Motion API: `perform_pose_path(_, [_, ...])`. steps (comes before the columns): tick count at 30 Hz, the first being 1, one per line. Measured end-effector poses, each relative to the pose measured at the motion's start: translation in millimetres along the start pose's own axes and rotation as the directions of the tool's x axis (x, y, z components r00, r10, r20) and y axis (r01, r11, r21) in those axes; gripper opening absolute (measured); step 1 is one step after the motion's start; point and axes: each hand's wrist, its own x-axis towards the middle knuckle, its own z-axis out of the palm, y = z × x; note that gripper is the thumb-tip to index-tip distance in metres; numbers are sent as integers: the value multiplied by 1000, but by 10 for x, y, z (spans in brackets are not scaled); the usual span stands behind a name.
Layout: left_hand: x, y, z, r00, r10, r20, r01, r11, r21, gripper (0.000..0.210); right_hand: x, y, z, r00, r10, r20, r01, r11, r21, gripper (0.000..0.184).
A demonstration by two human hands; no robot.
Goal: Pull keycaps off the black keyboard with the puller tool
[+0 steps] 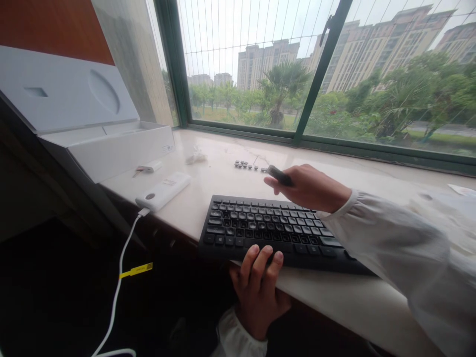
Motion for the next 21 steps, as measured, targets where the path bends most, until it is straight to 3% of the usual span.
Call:
perform_pose_path(7, [14, 30, -143, 990, -14, 138, 13, 1000, 12, 39, 50, 92, -34, 1000, -3, 18, 1, 994, 107, 55])
perform_pose_path(14, [147, 80, -370, 952, -8, 307, 14, 1000, -17, 57, 13, 73, 25, 986, -157, -48, 162, 977, 138, 31])
perform_pose_path(17, [226, 86, -471, 943, 11, 333, -1, 1000, -31, 56, -21, -10, 11, 982, -160, -101, 177, 965, 192, 33])
perform_pose_path(21, [349, 29, -604, 964, -21, 265, 25, 1000, -12, 44, -81, -124, -55, 982, -170, -86, 190, 895, 403, 53])
